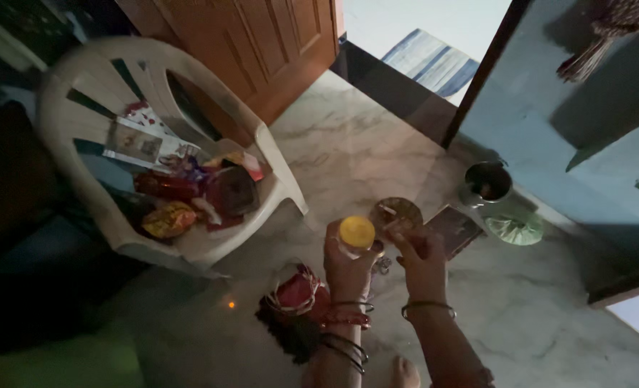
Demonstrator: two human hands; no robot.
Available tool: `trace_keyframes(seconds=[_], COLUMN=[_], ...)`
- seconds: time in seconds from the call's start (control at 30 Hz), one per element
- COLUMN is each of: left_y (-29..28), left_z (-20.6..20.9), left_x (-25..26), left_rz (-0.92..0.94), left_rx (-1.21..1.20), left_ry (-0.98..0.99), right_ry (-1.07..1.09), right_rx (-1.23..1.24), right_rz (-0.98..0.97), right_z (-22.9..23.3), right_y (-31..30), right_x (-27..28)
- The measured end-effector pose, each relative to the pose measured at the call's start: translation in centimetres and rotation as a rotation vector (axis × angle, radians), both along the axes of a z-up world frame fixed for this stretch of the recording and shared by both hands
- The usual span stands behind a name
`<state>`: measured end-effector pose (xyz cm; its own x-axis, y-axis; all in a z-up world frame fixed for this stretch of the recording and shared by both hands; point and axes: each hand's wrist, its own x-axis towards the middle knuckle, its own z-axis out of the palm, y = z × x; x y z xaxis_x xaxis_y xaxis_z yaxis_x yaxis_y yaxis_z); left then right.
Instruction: The person picks up a small brown jar from a shelf, moves to an area on the floor to interact with various containers and a cloth, then picks up a yellow-capped jar and places it back on a shelf.
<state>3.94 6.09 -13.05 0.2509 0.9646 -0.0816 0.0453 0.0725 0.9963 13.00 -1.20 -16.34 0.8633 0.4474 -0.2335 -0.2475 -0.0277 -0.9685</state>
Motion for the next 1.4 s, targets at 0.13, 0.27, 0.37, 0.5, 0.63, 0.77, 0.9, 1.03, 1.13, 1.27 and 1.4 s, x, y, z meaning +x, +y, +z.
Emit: trace_keyframes(seconds=[0.13, 0.27, 0.37, 0.5, 0.63, 0.77, 0.9, 1.03, 1.13, 1.27, 1.4], left_y=[0.1, -0.5, -0.9, -1.1, -1.1, -0.8, 0.0, 1.3, 2.0, 2.1, 1.7], left_z=[1.3, 3.9, 5.6, 7.2, 8.8, 10.9, 12.1, 12.8, 13.1, 13.6, 14.3], left_x=[1.1, 2.0, 2.0, 1.7, 1.3, 0.5, -0.7, -2.0, -2.6, -3.1, -3.4], left_rz=[-0.178, -0.247, -0.272, -0.362, -0.365, -0.448, -0.545, -0.590, -0.675, -0.658, -0.701], left_rx=[0.033, -0.093, -0.220, -0.304, -0.590, -0.617, -0.579, -0.511, -0.414, -0.357, -0.280], left_ry=[-0.393, -0.513, -0.445, -0.590, -0.721, -0.763, -0.853, -0.779, -0.789, -0.648, -0.599], right_ry=[0.210, 0.317, 0.324, 0.381, 0.478, 0.561, 0.557, 0.448, 0.328, -0.349, -0.384], right_rx=[0.077, 0.202, 0.281, 0.369, 0.429, 0.444, 0.436, 0.431, 0.404, -0.014, 0.157], right_rz=[0.054, 0.104, 0.147, 0.073, -0.053, -0.123, -0.141, -0.072, 0.017, 0.086, 0.289], right_z=[5.3, 6.5, 5.9, 5.3, 5.9, 8.3, 9.7, 9.9, 11.0, 13.5, 14.4], right_y=[0.2, 0.5, -0.1, -0.6, -1.4, -1.6, -1.7, -1.2, -1.3, -3.1, -4.6], right_x=[0.4, 1.6, 2.5, 4.5, 5.0, 4.9, 2.7, 1.2, 0.2, -1.5, -2.0])
